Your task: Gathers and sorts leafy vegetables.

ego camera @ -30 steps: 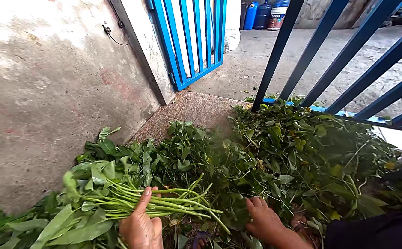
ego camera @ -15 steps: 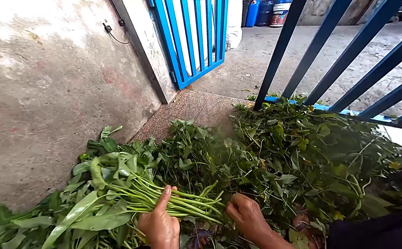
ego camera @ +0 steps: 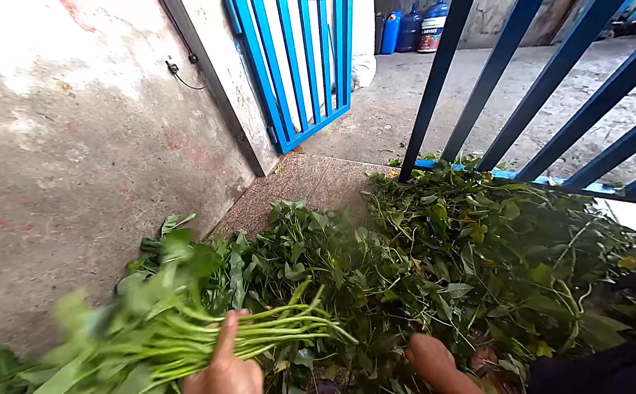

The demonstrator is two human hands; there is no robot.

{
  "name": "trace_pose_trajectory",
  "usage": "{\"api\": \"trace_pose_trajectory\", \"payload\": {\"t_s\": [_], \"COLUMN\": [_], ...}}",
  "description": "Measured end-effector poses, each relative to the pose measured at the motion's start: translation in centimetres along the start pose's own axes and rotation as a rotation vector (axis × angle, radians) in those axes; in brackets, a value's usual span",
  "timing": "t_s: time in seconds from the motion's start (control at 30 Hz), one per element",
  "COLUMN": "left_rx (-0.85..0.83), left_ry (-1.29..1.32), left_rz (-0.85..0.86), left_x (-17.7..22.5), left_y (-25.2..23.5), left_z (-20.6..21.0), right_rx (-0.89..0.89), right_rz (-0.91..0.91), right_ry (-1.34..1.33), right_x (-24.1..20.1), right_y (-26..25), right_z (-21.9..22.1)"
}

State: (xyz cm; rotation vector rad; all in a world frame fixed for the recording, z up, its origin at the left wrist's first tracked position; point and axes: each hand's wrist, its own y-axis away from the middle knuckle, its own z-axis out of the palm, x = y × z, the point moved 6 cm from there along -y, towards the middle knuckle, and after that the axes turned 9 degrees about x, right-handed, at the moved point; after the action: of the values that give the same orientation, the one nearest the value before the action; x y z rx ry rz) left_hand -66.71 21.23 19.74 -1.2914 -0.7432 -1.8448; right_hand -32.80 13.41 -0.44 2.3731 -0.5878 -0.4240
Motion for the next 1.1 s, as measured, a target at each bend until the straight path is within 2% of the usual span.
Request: {"api": "trace_pose_trajectory", "payload": {"t_s": [0.07,0.1,0.2,0.3,0.37,0.4,0.47,0.53,0.6,0.7,0.8,0.93,1.03,1.1], "left_rx": [0.086,0.118,0.151,0.147,0.128,0.115,0.089,0.069,0.052,0.041,0.045,0.025,0.016,0.014], "left_ry": [-0.002,-0.005,-0.019,-0.046,-0.052,-0.045,-0.027,-0.021,-0.047,-0.069,-0.084,-0.083,-0.076,-0.071], "left_rz": [0.053,0.065,0.031,-0.035,-0.062,-0.073,-0.101,-0.146,-0.224,-0.349,-0.383,-0.338,-0.354,-0.370], "left_x": [0.7,0.7,0.3,-0.5,-0.6,-0.6,-0.7,-0.9,-1.5,-2.5,-3.0,-3.0,-3.0,-3.1], "left_y": [-1.4,-1.8,-2.6,-2.6,-2.7,-2.8,-3.1,-3.2,-3.0,-2.2,-1.3,-0.7,-1.1,-1.3], "left_z": [-1.6,-2.1,-2.2,-2.1,-1.9,-1.8,-1.8,-1.8,-1.8,-1.2,-0.8,-0.2,-0.4,-0.6], "right_rx": [-0.134,-0.144,-0.008,0.079,0.198,0.270,0.383,0.353,0.263,0.235,0.216,0.462,0.444,0.360], "right_rz": [-0.013,-0.039,-0.239,-0.528,-0.624,-0.596,-0.424,-0.239,-0.152,-0.194,-0.281,-0.446,-0.373,-0.308], "right_ry": [0.100,0.133,0.060,-0.039,-0.053,-0.062,-0.091,-0.103,-0.039,0.032,-0.095,-0.345,-0.355,-0.238], "right_x": [0.7,-0.2,-6.0,-11.6,-14.2,-15.0,-15.3,-14.3,-13.0,-11.3,-10.9,-12.3,-12.2,-11.7], "right_y": [1.2,1.5,-0.2,-4.8,-7.7,-8.8,-10.7,-12.0,-12.5,-12.4,-11.6,-11.8,-13.1,-13.9], "right_z": [0.9,0.7,-0.6,-0.3,-1.0,-1.8,-3.6,-4.4,-4.2,-3.8,-3.8,-5.4,-6.3,-6.0]}}
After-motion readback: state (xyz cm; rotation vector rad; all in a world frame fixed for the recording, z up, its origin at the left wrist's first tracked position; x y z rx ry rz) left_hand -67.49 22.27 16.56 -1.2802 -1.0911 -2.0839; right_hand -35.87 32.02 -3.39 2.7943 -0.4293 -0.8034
